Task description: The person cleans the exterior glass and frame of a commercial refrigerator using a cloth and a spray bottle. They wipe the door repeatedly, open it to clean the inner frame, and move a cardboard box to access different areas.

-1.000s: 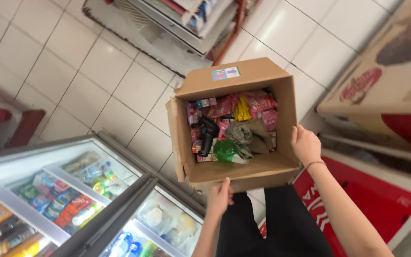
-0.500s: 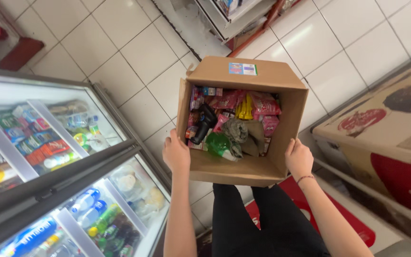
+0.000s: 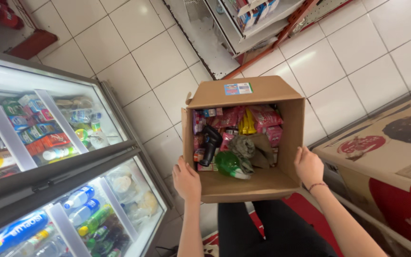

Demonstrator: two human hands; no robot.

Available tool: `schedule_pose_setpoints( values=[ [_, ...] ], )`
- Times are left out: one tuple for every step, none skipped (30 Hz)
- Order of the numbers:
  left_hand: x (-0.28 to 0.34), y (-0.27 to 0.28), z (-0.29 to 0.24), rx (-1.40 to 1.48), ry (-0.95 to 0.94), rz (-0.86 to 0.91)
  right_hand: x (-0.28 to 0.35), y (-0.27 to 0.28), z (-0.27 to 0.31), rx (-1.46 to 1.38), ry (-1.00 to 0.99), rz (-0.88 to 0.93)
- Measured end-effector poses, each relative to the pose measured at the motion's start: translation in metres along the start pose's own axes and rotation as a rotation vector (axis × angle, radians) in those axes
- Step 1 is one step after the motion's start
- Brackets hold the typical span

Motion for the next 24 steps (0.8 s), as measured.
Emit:
schedule_pose_setpoints(
  values=[
    [0.001, 0.004, 0.001, 0.021, -0.003, 0.005, 0.002, -0.001, 0.001, 0.011, -0.022, 0.002],
    [0.001, 0.007, 0.002, 0.042, -0.006, 0.010, 0.004, -0.002, 0.003, 0.004, -0.017, -0.016],
    [-0.003, 0.005, 0.000, 0.066, -0.003, 0.018, 0.003, -0.002, 0.002, 0.003, -0.010, -0.032],
    [-0.008, 0.001, -0.001, 0.078, -0.016, 0.019, 0.002, -0.003, 0.002, 0.003, -0.002, -0.049],
    [-0.005, 0.001, 0.001, 0.084, -0.021, 0.028, 0.005, -0.004, 0.000, 0.018, -0.015, -0.045],
    [-0.005, 0.000, 0.003, 0.090, -0.025, 0.037, 0.007, -0.005, -0.001, 0.034, -0.027, -0.042],
    [-0.006, 0.000, 0.005, 0.092, -0.033, 0.034, 0.009, -0.008, 0.000, 0.046, -0.041, -0.042],
    [-0.008, -0.001, 0.006, 0.094, -0.041, 0.031, 0.008, -0.009, 0.001, 0.025, -0.037, -0.060],
    [-0.005, -0.001, 0.009, 0.094, -0.044, 0.033, 0.010, -0.009, 0.001, 0.008, -0.032, -0.071],
    [-0.002, 0.001, 0.012, 0.105, -0.037, 0.055, 0.015, -0.008, 0.000, -0.009, -0.027, -0.083],
    [-0.006, 0.000, 0.011, 0.120, -0.032, 0.066, 0.013, -0.006, 0.003, -0.003, -0.031, -0.080],
    [-0.008, 0.001, 0.009, 0.136, -0.026, 0.076, 0.012, -0.003, 0.005, 0.003, -0.035, -0.077],
    [-0.010, 0.002, 0.008, 0.138, -0.038, 0.077, 0.011, -0.001, 0.007, 0.009, -0.036, -0.073],
    [-0.012, 0.003, 0.006, 0.140, -0.050, 0.078, 0.011, 0.001, 0.008, 0.037, -0.052, -0.063],
    [-0.015, 0.003, 0.005, 0.143, -0.064, 0.074, 0.009, 0.002, 0.009, 0.063, -0.065, -0.057],
    [-0.017, 0.003, 0.004, 0.141, -0.071, 0.073, 0.008, 0.002, 0.009, 0.089, -0.078, -0.052],
    [-0.017, 0.004, 0.003, 0.138, -0.077, 0.069, 0.008, 0.002, 0.010, 0.090, -0.075, -0.056],
    [-0.018, 0.004, 0.003, 0.136, -0.083, 0.066, 0.008, 0.002, 0.009, 0.090, -0.072, -0.059],
    [-0.018, 0.004, 0.002, 0.146, -0.082, 0.065, 0.007, 0.002, 0.007, 0.092, -0.066, -0.062],
    [-0.017, 0.005, 0.002, 0.156, -0.081, 0.064, 0.008, 0.001, 0.005, 0.088, -0.061, -0.063],
    [-0.019, 0.005, 0.003, 0.166, -0.079, 0.056, 0.006, 0.000, 0.004, 0.080, -0.051, -0.067],
    [-0.020, 0.006, 0.003, 0.170, -0.079, 0.067, 0.005, -0.001, 0.004, 0.073, -0.040, -0.071],
    [-0.020, 0.008, 0.005, 0.173, -0.076, 0.078, 0.006, -0.003, 0.004, 0.103, -0.042, -0.059],
    [-0.020, 0.010, 0.008, 0.177, -0.072, 0.089, 0.006, -0.006, 0.005, 0.132, -0.044, -0.047]
  ],
)
Point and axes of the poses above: each hand's wrist, its own x-axis away from the middle knuckle, its own y-axis out of the back of the hand, z = x × y, the point moved 2 cm from there along -x, towards the middle knuckle, and after that the axes turned 8 degrees about x, right-handed, at the moved point
